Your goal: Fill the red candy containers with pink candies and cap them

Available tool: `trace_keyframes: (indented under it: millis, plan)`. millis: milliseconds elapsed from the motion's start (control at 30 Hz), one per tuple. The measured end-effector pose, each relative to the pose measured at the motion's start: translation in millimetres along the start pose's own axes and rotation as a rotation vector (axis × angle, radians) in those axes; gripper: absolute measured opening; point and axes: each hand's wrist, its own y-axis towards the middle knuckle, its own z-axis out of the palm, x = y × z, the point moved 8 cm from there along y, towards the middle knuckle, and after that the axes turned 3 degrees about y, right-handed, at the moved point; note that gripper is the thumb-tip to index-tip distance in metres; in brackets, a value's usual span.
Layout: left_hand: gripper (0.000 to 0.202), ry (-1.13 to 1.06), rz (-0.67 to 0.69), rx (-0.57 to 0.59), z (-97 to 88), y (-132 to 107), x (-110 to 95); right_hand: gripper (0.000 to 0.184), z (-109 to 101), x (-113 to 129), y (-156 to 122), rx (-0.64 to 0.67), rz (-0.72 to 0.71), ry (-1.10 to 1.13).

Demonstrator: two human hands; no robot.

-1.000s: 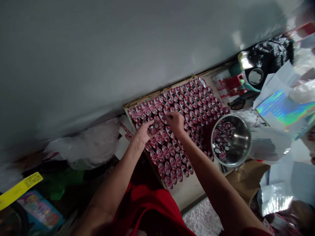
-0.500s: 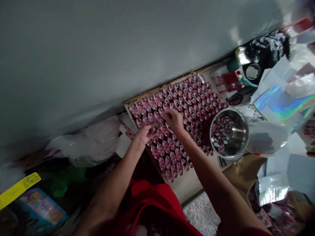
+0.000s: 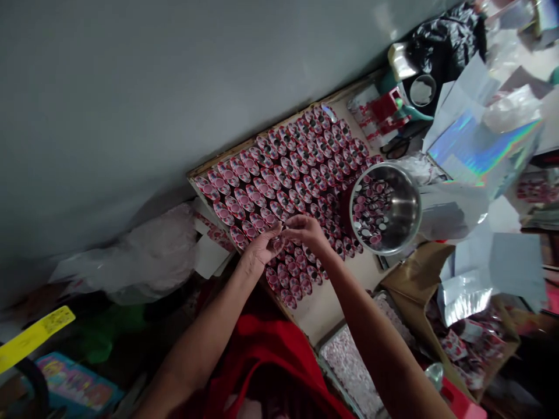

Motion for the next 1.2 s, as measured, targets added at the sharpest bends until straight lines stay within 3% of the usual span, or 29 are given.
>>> trace_keyframes:
  millis: [100,267,400,600,767,833,933,1033,1200]
  plan:
    - [0.019,-0.009,0.008,-0.034,3.4,-3,-5,0.037,-11,3,8,-0.113,-0.004,-0.114]
    - [0.02,-0.024,0.109,-0.043,4.9,-16,-29,0.021,-19,33,44,-0.342,-0.081,-0.437]
    - [0.019,-0.036,0.141,-0.05,-0.5,-16,-45,0.005,-16,46,77,-0.34,-0.038,-0.668]
    - [0.023,0.008,0.168,-0.034,0.5,-11,-51,0.028,-18,49,104,-0.259,0.104,-0.942]
    - [0.027,0.135,0.409,-0.044,4.3,-29,-58,0.022,-11,60,84,-0.244,0.081,-0.755]
    - [0.028,0.207,0.508,-0.043,6.3,-32,-59,0.023,-6,50,64,-0.173,0.08,-0.6]
    - [0.031,0.32,0.594,-0.021,11.8,-27,-55,0.041,4,23,36,0.014,0.104,-0.342]
    - [0.035,0.379,0.63,-0.01,16.8,-19,-48,0.03,3,4,23,0.122,0.119,-0.159]
    - [0.036,0.321,0.586,-0.005,19.4,-18,-44,0.018,-15,2,37,0.001,0.069,-0.143]
